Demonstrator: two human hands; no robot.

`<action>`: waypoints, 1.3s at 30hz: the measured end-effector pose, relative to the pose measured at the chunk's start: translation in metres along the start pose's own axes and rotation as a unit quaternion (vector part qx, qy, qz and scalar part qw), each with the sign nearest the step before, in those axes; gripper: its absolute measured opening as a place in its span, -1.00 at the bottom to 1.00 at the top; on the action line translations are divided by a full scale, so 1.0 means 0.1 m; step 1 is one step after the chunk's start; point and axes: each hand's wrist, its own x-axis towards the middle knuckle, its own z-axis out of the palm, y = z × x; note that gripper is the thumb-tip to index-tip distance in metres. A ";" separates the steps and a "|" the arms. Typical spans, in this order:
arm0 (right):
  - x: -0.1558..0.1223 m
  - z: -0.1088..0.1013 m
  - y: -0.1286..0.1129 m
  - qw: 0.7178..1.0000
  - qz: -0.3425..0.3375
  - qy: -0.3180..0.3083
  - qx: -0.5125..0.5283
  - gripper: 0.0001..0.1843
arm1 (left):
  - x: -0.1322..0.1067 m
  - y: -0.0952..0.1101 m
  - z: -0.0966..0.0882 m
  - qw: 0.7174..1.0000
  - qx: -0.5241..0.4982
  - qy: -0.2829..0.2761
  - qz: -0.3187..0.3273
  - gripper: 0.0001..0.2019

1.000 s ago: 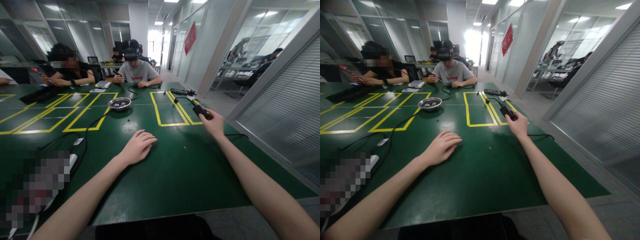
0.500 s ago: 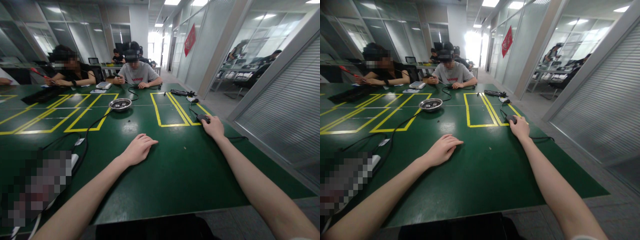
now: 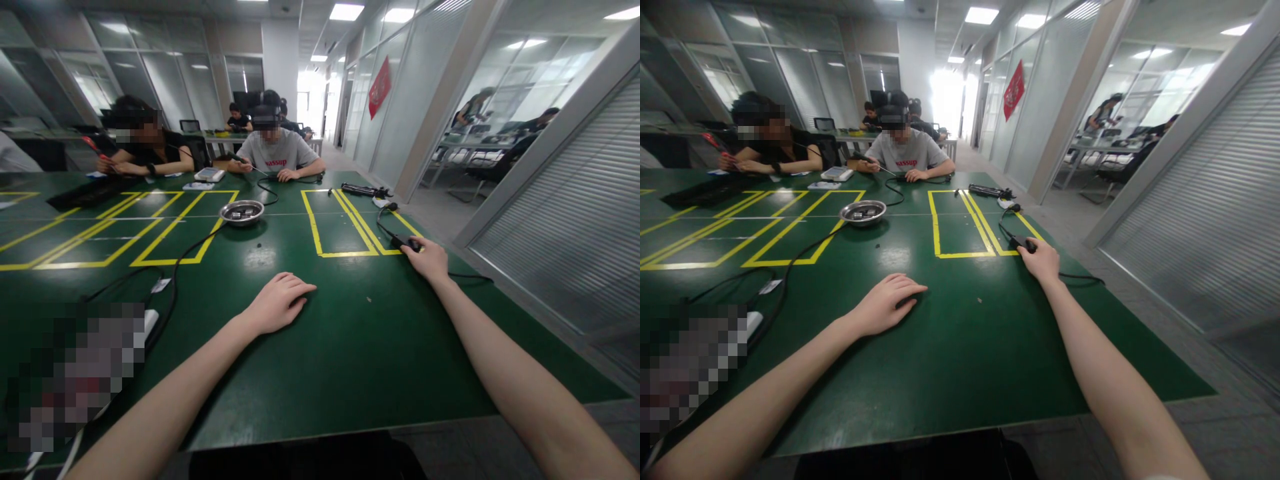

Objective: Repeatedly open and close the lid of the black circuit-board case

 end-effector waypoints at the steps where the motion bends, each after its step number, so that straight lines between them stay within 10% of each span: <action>1: 0.00 0.00 -0.01 1.000 0.014 0.007 -0.001 -0.51 | 0.00 0.00 0.00 1.000 -0.001 0.000 0.000 -0.68; 39: -0.07 -0.17 -0.19 0.989 0.118 -0.003 0.089 -0.56 | -0.02 0.01 0.00 1.000 -0.018 0.002 -0.011 -0.70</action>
